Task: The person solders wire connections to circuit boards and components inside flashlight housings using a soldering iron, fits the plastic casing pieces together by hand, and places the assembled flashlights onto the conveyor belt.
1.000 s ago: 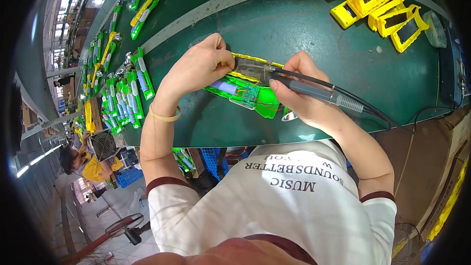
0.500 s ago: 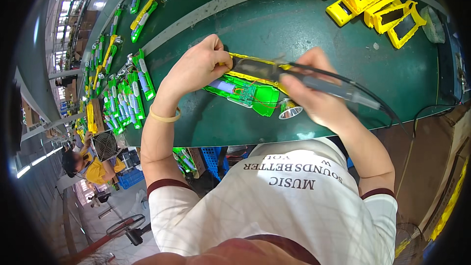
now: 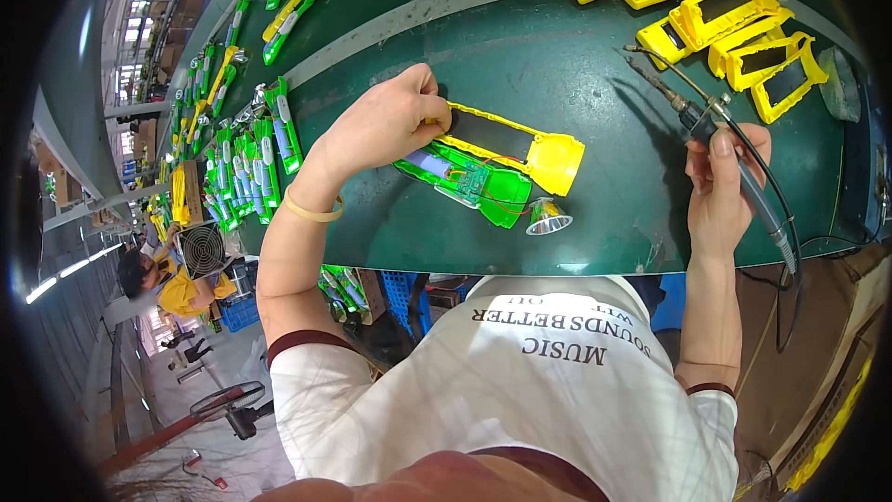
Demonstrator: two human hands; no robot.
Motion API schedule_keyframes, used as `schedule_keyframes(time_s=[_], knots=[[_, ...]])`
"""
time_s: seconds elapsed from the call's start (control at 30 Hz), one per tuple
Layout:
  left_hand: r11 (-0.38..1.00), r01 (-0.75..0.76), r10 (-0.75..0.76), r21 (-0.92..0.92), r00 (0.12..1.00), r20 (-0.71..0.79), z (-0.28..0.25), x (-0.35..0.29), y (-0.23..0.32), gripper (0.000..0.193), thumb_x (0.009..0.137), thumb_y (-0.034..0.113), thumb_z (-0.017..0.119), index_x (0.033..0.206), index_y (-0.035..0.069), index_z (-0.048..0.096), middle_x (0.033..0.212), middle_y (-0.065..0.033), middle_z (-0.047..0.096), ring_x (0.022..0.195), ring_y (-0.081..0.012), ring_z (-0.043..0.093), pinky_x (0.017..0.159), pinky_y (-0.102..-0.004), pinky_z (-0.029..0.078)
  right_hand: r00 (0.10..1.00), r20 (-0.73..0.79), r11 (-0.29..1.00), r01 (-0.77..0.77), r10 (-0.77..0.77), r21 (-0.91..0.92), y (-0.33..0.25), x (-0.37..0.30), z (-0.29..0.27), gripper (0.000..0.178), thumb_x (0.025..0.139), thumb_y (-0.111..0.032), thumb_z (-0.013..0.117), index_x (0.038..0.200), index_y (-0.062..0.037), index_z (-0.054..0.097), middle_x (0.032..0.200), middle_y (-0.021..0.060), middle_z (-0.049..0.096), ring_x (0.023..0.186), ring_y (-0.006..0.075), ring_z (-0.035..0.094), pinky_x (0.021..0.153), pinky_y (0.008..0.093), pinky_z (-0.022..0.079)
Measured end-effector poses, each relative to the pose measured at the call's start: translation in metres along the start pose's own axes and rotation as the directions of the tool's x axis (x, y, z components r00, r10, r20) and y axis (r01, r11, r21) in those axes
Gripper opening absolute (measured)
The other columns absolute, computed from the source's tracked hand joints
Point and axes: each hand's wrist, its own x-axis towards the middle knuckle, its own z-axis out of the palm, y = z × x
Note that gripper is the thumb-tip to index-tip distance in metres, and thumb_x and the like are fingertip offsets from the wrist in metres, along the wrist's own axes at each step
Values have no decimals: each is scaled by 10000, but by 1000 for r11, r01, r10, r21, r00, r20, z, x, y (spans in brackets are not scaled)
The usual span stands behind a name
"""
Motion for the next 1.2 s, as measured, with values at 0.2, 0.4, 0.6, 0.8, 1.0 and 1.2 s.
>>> schedule_keyframes(time_s=[0.2,0.4,0.6,0.8,1.0,1.2], knots=[[1000,-2,2,2,1000,15,1,1,-3,42,705,68,610,744,69,625,803,-81,481,731,-243,532,636,-324,446,999,49,1000,-24,24,-9,1,-2,-3,191,848,-220,562,871,-73,443,687,74,555,516,83,460,473,164,341],[1000,-7,6,26,999,41,0,4,-2,48,711,87,606,749,68,629,777,-79,490,727,-242,535,637,-331,447,998,41,998,-56,56,5,1,-3,-2,212,834,-225,586,890,-66,457,695,56,563,527,75,464,460,176,331],[988,-55,51,-147,998,-25,-17,4,-9,142,718,135,639,837,61,658,815,-82,547,767,-221,563,665,-329,457,996,44,997,-81,82,-15,6,-2,-4,206,837,-232,587,874,-78,456,683,44,562,531,66,468,468,165,342],[936,-339,350,93,869,-351,12,-6,-19,177,691,103,657,863,65,639,1060,-87,570,1047,-283,503,861,-368,414,998,39,998,-54,55,-23,6,-2,5,202,845,-237,578,857,-83,449,671,45,561,524,61,465,464,161,339],[943,-250,210,-218,959,-193,30,-50,-6,489,579,102,735,1000,87,486,1047,-113,527,1041,-301,487,893,-428,371,996,5,996,-87,87,1,5,3,1,195,840,-230,574,857,-83,447,668,38,547,521,64,471,468,161,345],[989,9,-90,-150,834,-544,5,7,-88,482,635,132,698,1049,32,473,1012,-145,526,934,-305,528,812,-345,437,998,42,990,-35,41,-138,9,4,14,213,832,-204,578,887,-61,429,695,12,449,533,65,426,491,177,360]])
